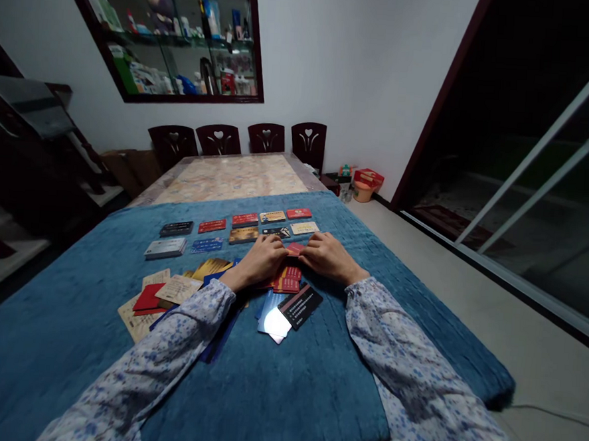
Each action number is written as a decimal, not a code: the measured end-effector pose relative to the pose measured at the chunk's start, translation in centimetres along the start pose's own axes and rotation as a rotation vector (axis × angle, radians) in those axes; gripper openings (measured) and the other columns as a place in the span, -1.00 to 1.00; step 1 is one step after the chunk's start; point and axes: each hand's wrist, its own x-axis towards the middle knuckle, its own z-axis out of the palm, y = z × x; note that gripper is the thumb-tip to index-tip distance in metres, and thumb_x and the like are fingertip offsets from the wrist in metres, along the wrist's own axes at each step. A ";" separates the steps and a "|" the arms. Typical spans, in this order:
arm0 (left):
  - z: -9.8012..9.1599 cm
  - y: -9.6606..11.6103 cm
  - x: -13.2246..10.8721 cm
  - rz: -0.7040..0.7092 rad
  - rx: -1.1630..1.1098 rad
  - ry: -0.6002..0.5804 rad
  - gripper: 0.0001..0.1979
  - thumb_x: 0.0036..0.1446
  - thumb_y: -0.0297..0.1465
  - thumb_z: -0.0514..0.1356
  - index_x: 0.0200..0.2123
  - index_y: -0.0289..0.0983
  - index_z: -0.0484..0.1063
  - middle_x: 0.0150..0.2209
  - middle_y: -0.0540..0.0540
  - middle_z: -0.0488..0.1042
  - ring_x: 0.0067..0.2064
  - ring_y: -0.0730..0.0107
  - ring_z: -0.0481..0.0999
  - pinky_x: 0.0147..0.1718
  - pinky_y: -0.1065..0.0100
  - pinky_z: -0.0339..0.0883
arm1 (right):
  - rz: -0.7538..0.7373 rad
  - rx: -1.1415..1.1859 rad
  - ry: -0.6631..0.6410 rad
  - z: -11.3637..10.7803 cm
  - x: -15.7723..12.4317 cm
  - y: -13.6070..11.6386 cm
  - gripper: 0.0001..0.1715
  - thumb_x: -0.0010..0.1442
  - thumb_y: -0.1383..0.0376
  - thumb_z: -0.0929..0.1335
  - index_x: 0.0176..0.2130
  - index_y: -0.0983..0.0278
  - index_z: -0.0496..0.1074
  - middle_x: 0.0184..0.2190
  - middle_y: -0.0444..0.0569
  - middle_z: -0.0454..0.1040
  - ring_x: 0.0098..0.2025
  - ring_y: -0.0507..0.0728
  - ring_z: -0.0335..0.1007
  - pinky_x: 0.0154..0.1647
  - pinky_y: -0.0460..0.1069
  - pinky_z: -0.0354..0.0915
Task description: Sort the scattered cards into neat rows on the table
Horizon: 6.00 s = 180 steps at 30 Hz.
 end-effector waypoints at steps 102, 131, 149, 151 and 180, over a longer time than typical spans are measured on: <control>-5.2 -9.4 -7.7 -0.399 0.062 -0.124 -0.63 0.15 -0.39 0.21 0.05 -0.22 0.41 0.16 -0.29 0.36 0.20 -0.07 0.26 0.10 -0.06 0.13 | -0.036 -0.061 -0.339 1.8 14.6 -5.2 -0.57 0.31 0.07 0.36 0.05 0.26 0.49 0.12 0.24 0.39 0.10 0.35 0.16 -0.05 0.12 0.12; -4.2 -18.6 -8.8 -0.550 0.097 -0.208 -0.66 0.17 -0.41 0.14 0.02 -0.25 0.45 0.10 -0.31 0.40 0.18 -0.14 0.26 0.08 -0.18 0.17 | -0.066 -0.022 -0.547 5.6 25.5 -6.8 -0.63 0.30 0.12 0.36 0.02 0.23 0.53 0.16 0.19 0.42 0.17 0.38 0.12 -0.01 0.17 0.17; -2.7 -21.4 -7.0 -0.590 0.095 -0.293 -0.72 0.10 -0.39 0.17 -0.10 -0.19 0.52 0.07 -0.30 0.44 0.17 -0.17 0.25 0.07 -0.23 0.21 | -0.002 -0.063 -0.592 9.4 27.7 -6.0 -0.59 0.26 0.15 0.36 0.05 0.22 0.56 0.14 0.20 0.47 0.18 0.41 0.18 0.03 0.23 0.21; -2.5 -21.6 -6.8 -0.592 0.091 -0.293 -0.73 0.09 -0.40 0.17 -0.12 -0.19 0.53 0.07 -0.29 0.45 0.18 -0.17 0.26 0.07 -0.24 0.21 | 0.000 -0.059 -0.597 9.7 27.8 -5.9 -0.59 0.26 0.15 0.36 0.04 0.22 0.56 0.13 0.21 0.47 0.17 0.42 0.18 0.04 0.26 0.21; -2.0 -22.6 -5.5 -0.650 0.101 -0.406 -0.74 0.10 -0.40 0.19 -0.15 -0.24 0.58 0.14 -0.32 0.44 0.24 -0.17 0.26 0.19 -0.35 0.14 | 0.046 -0.051 -0.622 10.4 28.5 -6.6 -0.58 0.22 0.22 0.37 0.04 0.26 0.59 0.11 0.26 0.50 0.19 0.46 0.24 0.14 0.34 0.24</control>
